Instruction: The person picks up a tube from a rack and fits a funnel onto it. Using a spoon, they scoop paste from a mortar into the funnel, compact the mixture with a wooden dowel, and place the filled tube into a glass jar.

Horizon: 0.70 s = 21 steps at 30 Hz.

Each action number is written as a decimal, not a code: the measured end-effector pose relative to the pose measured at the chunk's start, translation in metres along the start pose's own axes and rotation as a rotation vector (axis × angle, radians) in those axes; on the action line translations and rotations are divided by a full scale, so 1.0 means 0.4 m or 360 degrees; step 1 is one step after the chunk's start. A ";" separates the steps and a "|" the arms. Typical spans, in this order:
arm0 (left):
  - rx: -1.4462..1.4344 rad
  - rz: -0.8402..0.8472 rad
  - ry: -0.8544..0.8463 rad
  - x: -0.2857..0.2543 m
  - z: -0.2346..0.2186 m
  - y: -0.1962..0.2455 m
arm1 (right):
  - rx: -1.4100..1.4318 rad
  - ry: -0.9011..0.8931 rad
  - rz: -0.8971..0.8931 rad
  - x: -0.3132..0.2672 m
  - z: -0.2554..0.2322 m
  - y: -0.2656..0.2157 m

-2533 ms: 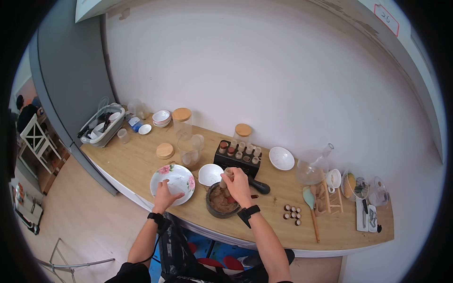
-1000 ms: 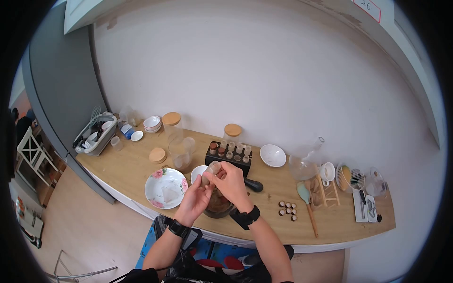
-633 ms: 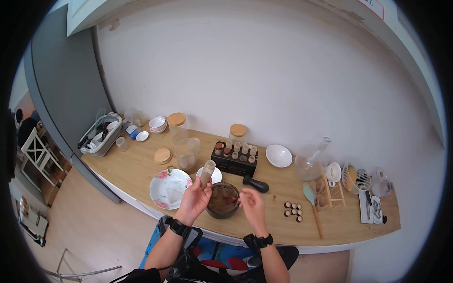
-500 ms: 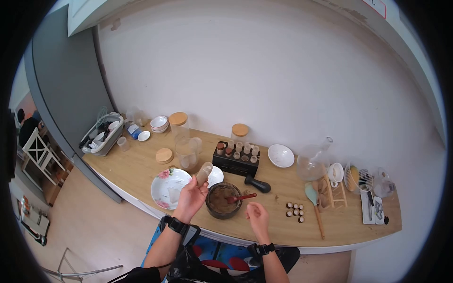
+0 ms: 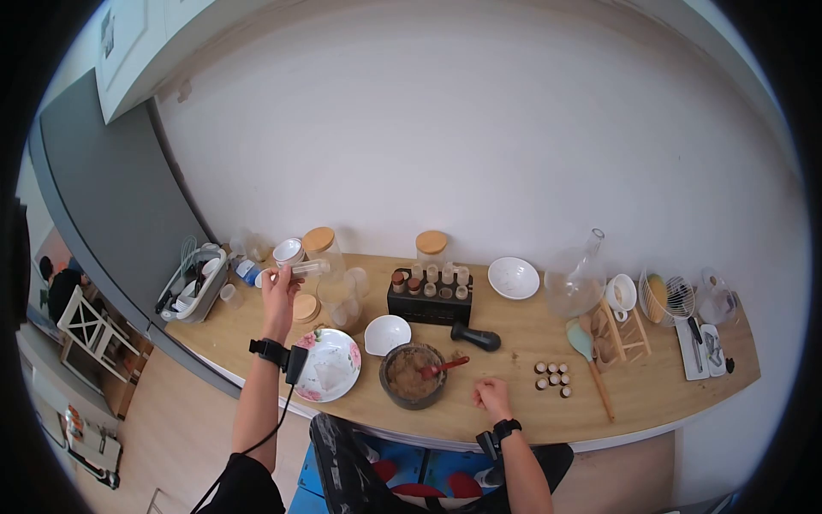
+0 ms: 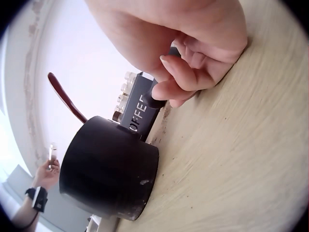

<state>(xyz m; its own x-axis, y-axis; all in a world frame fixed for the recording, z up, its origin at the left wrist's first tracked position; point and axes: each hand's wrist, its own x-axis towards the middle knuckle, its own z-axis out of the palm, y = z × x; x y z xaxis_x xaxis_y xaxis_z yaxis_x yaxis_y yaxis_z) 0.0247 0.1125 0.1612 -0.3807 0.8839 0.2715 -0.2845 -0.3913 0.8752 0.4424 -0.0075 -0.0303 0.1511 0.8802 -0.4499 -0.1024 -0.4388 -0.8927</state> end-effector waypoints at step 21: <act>0.1645 0.0756 -0.0193 0.049 0.018 -0.107 | -0.0037 0.0087 -0.0158 -0.025 0.018 -0.004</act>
<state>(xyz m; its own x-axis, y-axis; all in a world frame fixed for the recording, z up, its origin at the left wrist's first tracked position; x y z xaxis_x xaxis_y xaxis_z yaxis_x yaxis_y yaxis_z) 0.0358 0.1484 0.1320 -0.1529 0.7439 0.6506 0.7465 -0.3445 0.5693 0.4340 -0.0144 -0.0241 0.2127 0.9086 -0.3594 -0.0615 -0.3547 -0.9330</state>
